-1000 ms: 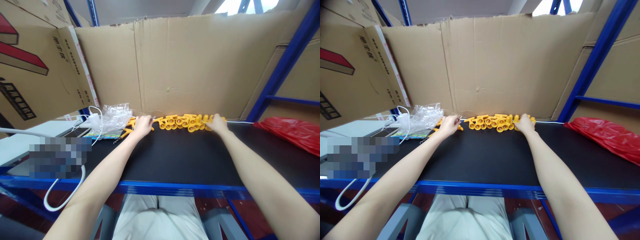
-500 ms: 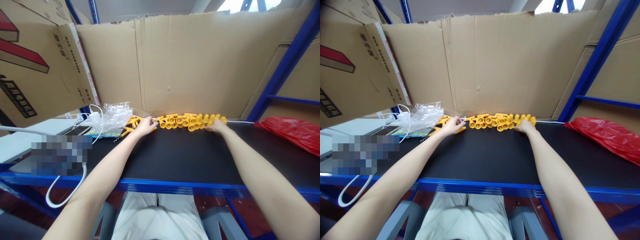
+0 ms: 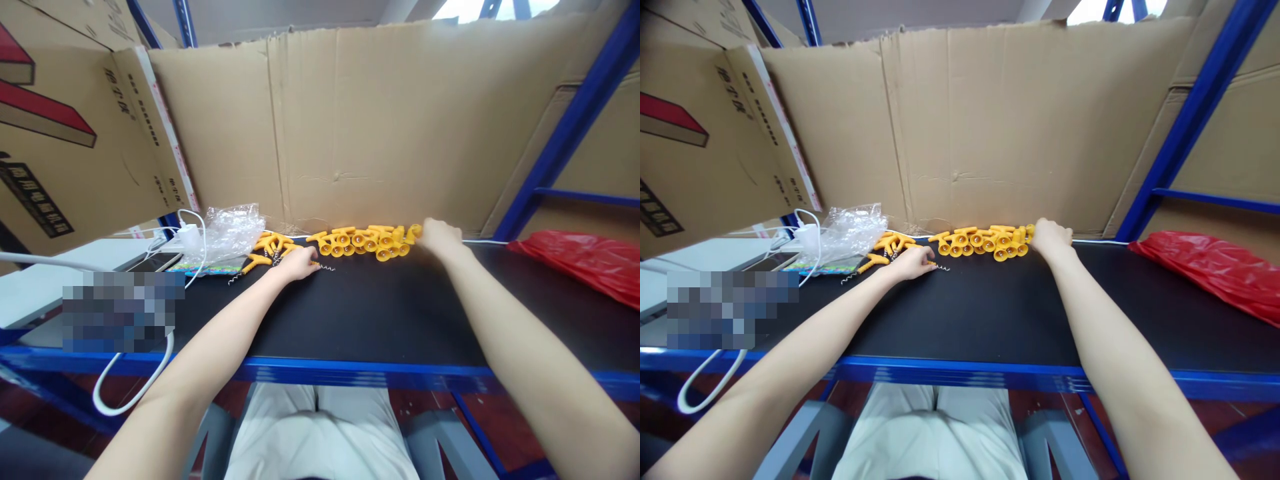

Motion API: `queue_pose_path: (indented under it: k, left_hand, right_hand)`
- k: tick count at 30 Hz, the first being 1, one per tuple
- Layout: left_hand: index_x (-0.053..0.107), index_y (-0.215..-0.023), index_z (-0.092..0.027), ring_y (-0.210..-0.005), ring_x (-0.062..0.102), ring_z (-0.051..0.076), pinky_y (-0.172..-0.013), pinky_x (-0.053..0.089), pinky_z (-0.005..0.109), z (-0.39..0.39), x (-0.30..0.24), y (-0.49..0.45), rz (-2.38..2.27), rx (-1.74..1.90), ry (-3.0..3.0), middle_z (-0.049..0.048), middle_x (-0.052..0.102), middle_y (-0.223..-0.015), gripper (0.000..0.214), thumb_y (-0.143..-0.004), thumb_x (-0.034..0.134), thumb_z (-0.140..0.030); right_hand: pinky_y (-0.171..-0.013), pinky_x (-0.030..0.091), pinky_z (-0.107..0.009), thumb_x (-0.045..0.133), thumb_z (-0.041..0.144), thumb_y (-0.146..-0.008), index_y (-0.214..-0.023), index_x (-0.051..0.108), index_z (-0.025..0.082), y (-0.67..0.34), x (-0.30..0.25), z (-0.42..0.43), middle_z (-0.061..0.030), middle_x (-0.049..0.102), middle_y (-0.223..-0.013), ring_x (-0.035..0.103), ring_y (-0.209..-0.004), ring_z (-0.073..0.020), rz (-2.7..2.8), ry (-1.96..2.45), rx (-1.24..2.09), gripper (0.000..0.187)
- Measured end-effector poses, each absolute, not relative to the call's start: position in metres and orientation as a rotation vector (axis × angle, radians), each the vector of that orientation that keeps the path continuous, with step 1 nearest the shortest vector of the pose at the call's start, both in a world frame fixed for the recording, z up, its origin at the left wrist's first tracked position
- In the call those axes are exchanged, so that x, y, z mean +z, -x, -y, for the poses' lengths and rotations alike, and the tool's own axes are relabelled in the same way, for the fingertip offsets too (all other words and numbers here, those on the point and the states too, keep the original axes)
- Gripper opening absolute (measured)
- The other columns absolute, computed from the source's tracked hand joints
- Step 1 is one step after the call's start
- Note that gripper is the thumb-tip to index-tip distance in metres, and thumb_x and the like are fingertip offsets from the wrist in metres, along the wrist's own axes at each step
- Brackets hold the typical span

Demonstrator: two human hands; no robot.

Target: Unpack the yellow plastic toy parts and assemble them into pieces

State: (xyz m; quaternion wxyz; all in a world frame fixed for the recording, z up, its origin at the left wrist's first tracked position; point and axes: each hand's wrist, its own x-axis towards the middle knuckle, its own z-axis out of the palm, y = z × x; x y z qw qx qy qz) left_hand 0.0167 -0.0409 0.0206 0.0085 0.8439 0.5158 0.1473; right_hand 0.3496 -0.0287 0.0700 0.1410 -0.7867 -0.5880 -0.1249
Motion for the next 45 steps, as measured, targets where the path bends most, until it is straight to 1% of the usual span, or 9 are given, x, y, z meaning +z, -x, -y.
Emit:
queue_pose_path:
  k: [3,6,12,19,27,33,36,39,45]
  left_hand:
    - [0.057,-0.11,-0.018,-0.087,0.062,0.019,-0.073,0.046,0.026,0.046,0.027,-0.017,-1.576,0.44,-2.727,0.0051,0.067,-0.093,0.031,-0.079,0.055,-0.027]
    - [0.06,-0.105,-0.017,-0.101,0.059,0.023,-0.085,0.045,0.031,0.051,0.037,-0.011,-1.71,0.38,-2.826,0.0106,0.065,-0.105,0.028,-0.079,0.051,-0.018]
    - [0.062,-0.102,-0.018,-0.101,0.06,0.031,-0.085,0.045,0.042,0.051,0.046,0.004,-2.001,0.036,-2.525,0.0148,0.064,-0.11,0.032,-0.085,0.044,-0.037]
    - [0.052,-0.123,-0.021,-0.112,0.056,0.028,-0.092,0.042,0.036,0.036,0.033,0.012,-1.769,0.135,-2.504,0.0134,0.058,-0.125,0.046,-0.077,0.053,-0.028]
    - [0.05,-0.124,-0.022,-0.115,0.054,0.025,-0.093,0.043,0.032,0.028,0.025,0.013,-1.665,0.178,-2.533,0.011,0.058,-0.125,0.049,-0.075,0.052,-0.021]
    - [0.054,-0.118,-0.02,-0.103,0.061,0.025,-0.083,0.048,0.03,0.031,0.028,0.011,-1.69,0.218,-2.516,0.012,0.062,-0.116,0.046,-0.072,0.054,-0.022]
    - [0.049,-0.124,-0.018,-0.072,0.066,0.019,-0.064,0.051,0.027,0.037,0.033,0.006,-1.654,0.204,-2.389,0.0094,0.067,-0.095,0.053,-0.072,0.054,-0.023]
    - [0.039,-0.133,-0.016,-0.048,0.057,0.013,-0.049,0.047,0.022,0.045,0.037,0.001,-1.519,0.168,-2.235,0.001,0.064,-0.068,0.063,-0.071,0.051,-0.021]
    - [0.054,-0.106,-0.018,-0.04,0.048,0.009,-0.04,0.039,0.019,0.049,0.038,-0.005,-1.495,0.245,-2.256,-0.0018,0.058,-0.063,0.037,-0.069,0.054,-0.021]
  right_hand:
    - [-0.068,0.045,-0.032,0.06,0.022,-0.07,-0.103,0.06,0.014,-0.322,0.086,0.045,-0.014,0.065,-0.097,0.062,-0.086,-0.0246,1.883,2.187,-0.345,0.034]
    - [-0.064,0.043,-0.028,0.063,0.025,-0.07,-0.091,0.065,0.016,-0.292,0.09,0.06,-0.0086,0.066,-0.087,0.061,-0.078,-0.0213,2.149,2.018,-0.176,0.023]
    - [-0.062,0.042,-0.028,0.063,0.03,-0.073,-0.087,0.068,0.018,-0.254,0.065,0.069,-0.0046,0.067,-0.083,0.06,-0.072,-0.0193,2.559,1.599,0.144,0.019]
    - [-0.066,0.043,-0.029,0.059,0.033,-0.078,-0.093,0.068,0.017,-0.24,0.046,0.067,-0.0072,0.068,-0.091,0.061,-0.076,-0.0203,2.621,1.398,0.163,0.024]
    - [-0.073,0.045,-0.03,0.064,0.027,-0.074,-0.098,0.068,0.02,-0.25,0.055,0.068,-0.0057,0.068,-0.097,0.062,-0.084,-0.0212,2.636,1.521,0.249,0.026]
    - [-0.073,0.046,-0.029,0.063,0.029,-0.074,-0.1,0.069,0.023,-0.247,0.051,0.067,-0.0048,0.068,-0.101,0.062,-0.084,-0.0204,2.626,1.424,0.265,0.027]
    - [-0.074,0.045,-0.03,0.06,0.03,-0.077,-0.1,0.069,0.02,-0.241,0.046,0.068,-0.007,0.067,-0.099,0.061,-0.085,-0.0214,2.621,1.368,0.185,0.027]
    - [-0.078,0.045,-0.032,0.058,0.03,-0.079,-0.103,0.068,0.018,-0.235,0.042,0.07,-0.0101,0.065,-0.098,0.059,-0.087,-0.0228,2.586,1.348,0.063,0.028]
    - [-0.082,0.045,-0.032,0.056,0.027,-0.082,-0.106,0.066,0.017,-0.233,0.035,0.066,-0.01,0.064,-0.103,0.058,-0.093,-0.0218,2.491,1.256,0.104,0.028]
